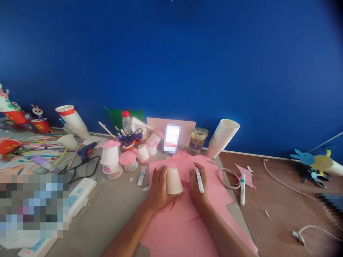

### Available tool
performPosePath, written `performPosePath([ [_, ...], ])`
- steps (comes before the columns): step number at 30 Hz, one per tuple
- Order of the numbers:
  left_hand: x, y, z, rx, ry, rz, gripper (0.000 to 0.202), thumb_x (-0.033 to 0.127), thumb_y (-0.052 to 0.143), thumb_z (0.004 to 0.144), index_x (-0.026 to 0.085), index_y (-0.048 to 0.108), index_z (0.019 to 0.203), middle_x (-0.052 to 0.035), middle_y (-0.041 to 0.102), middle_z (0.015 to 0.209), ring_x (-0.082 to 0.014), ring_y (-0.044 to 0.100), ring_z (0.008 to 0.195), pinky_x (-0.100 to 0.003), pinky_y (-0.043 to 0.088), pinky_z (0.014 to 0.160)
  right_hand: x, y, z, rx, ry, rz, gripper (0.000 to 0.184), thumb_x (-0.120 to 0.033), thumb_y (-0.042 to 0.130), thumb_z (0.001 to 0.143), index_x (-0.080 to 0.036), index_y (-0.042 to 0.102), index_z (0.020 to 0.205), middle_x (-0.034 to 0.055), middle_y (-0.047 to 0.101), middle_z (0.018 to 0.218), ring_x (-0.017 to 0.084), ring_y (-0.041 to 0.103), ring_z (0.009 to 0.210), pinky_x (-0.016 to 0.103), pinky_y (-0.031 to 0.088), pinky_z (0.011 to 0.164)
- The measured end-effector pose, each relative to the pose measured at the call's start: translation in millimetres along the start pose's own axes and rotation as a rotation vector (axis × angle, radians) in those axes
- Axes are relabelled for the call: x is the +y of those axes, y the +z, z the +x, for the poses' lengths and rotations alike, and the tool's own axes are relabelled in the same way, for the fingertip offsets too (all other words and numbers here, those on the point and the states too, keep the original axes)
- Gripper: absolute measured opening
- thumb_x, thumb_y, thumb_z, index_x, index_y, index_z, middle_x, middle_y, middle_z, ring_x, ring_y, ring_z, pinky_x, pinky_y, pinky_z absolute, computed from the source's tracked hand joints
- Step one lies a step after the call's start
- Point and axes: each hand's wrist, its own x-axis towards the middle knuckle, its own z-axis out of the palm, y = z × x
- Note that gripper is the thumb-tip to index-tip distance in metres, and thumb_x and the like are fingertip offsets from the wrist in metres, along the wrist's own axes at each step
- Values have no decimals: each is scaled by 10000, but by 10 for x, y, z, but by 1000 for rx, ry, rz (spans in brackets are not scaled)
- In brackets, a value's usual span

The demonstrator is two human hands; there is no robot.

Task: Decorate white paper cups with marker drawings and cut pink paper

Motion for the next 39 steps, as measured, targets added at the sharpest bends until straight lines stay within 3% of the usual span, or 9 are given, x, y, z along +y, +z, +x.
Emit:
performPosePath([
  [3, 0, 3, -4, -26, 6, -27, 985, 460, 759, 618, 121, 235, 1381, -242, 431, 1350, -372, 393, 1286, -559, 310, 1070, 6, 3, 5, 3, -3, 7, 277, -357, 502, 850, -195, 532, 1073, 66, 608, 1007, 207, 571, 870, 379, 468, 790],
  [9, -56, 57, -3, 28, -78, -105, 853, 321, 727, 679, 130, 258, 1366, -221, 440, 1312, -342, 433, 1244, -531, 393, 1013, -5, 6, 11, 16, 32, 17, 292, -362, 506, 836, -188, 537, 1067, 83, 611, 1039, 219, 577, 893, 377, 470, 778],
  [22, -54, 6, 20, 42, -123, -221, 750, 310, 680, 711, 177, 279, 1331, -182, 509, 1268, -316, 476, 1218, -512, 381, 1026, 32, -20, 28, -14, 30, -52, 311, -360, 491, 849, -197, 508, 1113, 89, 591, 1042, 221, 567, 849, 368, 466, 726],
  [27, -64, 17, 15, 68, -82, -163, 730, 294, 667, 708, 162, 299, 1325, -172, 535, 1252, -306, 502, 1197, -525, 326, 1071, 45, -13, 38, -40, -16, -102, 314, -326, 488, 857, -197, 485, 1142, 94, 585, 1034, 237, 568, 898, 389, 462, 763],
  [31, -77, 40, 15, 73, -70, -123, 744, 282, 670, 703, 152, 291, 1329, -179, 544, 1238, -308, 514, 1180, -536, 325, 1069, 26, 8, 36, 33, -144, -153, 330, -296, 487, 862, -187, 458, 1172, 110, 569, 1051, 251, 550, 966, 437, 434, 836],
  [35, -95, 77, 19, 114, -92, -56, 733, 237, 646, 703, 147, 285, 1334, -184, 537, 1246, -316, 502, 1184, -560, 340, 1046, -35, 37, -33, 97, -244, -16, 292, -290, 453, 893, -196, 468, 1169, 79, 556, 995, 222, 539, 947, 433, 421, 863],
  [39, -104, 87, 30, 135, -119, 0, 672, 197, 613, 712, 117, 321, 1311, -192, 562, 1210, -322, 518, 1160, -535, 377, 1022, -133, 50, -150, -26, -203, 221, 294, -349, 394, 931, -205, 482, 1173, 32, 548, 853, 177, 552, 757, 378, 463, 746],
])
